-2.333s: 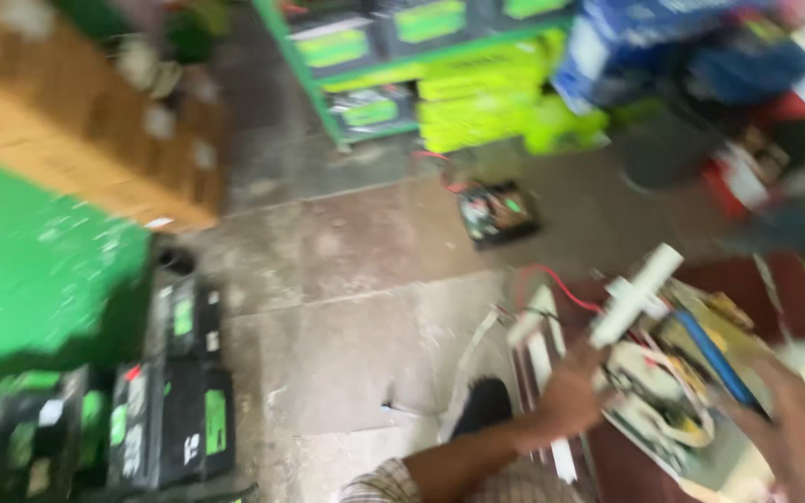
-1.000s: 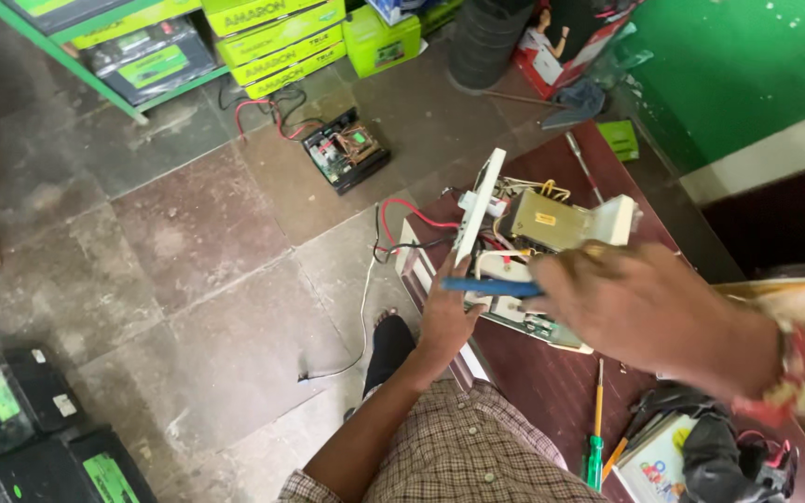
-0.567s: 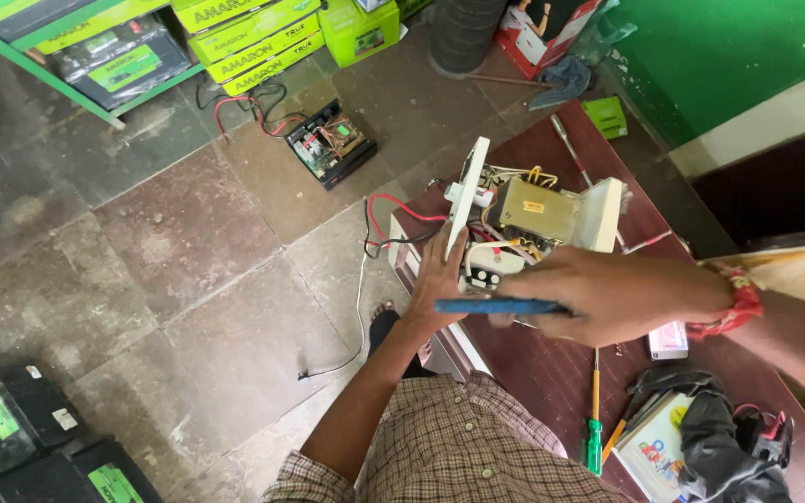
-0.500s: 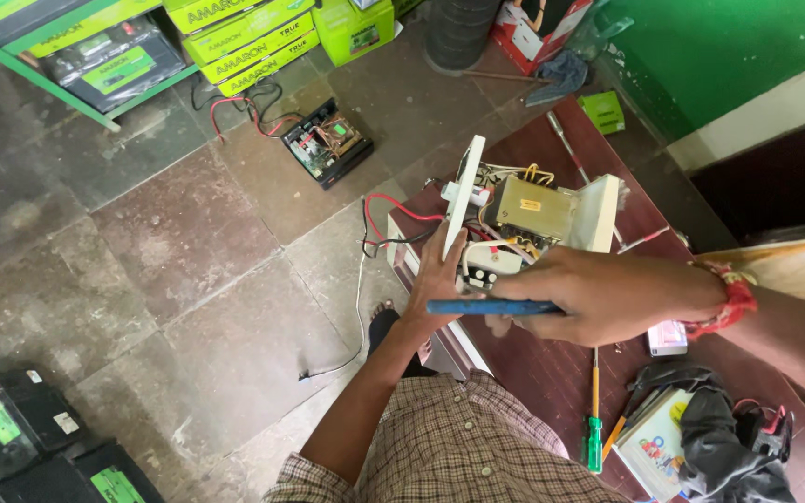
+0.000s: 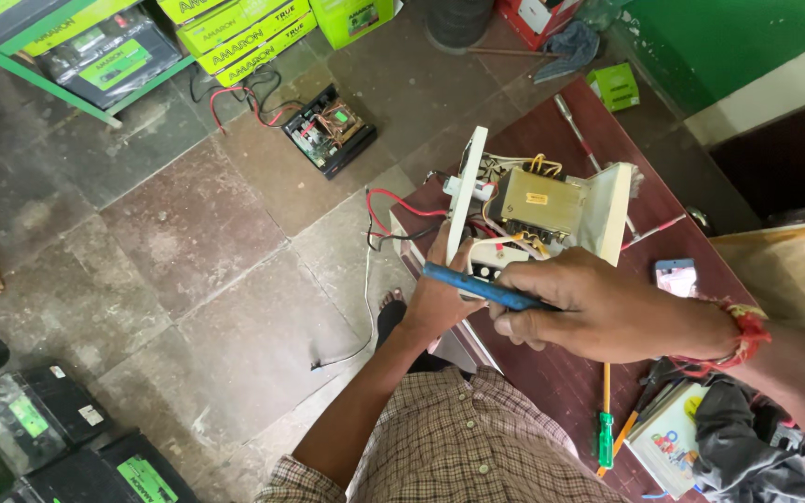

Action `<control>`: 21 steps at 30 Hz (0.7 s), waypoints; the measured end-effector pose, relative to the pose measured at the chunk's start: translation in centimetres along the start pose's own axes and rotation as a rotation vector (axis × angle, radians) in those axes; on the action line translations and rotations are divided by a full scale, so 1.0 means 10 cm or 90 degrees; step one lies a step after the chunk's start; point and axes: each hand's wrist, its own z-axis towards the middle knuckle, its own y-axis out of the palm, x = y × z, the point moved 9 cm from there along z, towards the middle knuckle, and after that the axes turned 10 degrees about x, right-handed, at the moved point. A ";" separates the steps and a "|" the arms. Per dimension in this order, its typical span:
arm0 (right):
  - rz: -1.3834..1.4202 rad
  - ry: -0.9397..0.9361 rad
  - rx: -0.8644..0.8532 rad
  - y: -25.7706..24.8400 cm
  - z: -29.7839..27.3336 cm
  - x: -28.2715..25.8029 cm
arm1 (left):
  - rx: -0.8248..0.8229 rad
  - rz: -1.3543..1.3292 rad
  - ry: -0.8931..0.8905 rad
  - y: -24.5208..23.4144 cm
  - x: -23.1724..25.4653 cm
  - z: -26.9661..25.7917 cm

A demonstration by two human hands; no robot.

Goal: The person repairs an open electronic device on a workbench using a screwdriver and pliers. They tighten screws on the internal components and adjust wires within the casing.

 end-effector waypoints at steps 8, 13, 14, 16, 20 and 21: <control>0.132 0.067 0.032 0.03 0.00 0.13 | 0.012 0.015 -0.025 -0.01 0.03 0.01; 0.267 0.109 0.003 0.12 0.02 0.23 | 0.029 0.010 -0.022 -0.02 0.04 0.01; 0.294 0.104 -0.001 0.13 0.02 0.23 | 0.042 0.001 -0.012 -0.03 0.06 0.02; 0.326 0.107 0.004 0.14 0.03 0.24 | 0.049 -0.002 -0.011 -0.05 0.06 0.01; 0.374 0.125 0.023 0.14 0.03 0.28 | 0.014 0.009 -0.042 0.01 0.00 0.00; 0.391 0.126 0.025 0.14 0.03 0.28 | 0.005 0.011 -0.048 0.03 -0.01 -0.01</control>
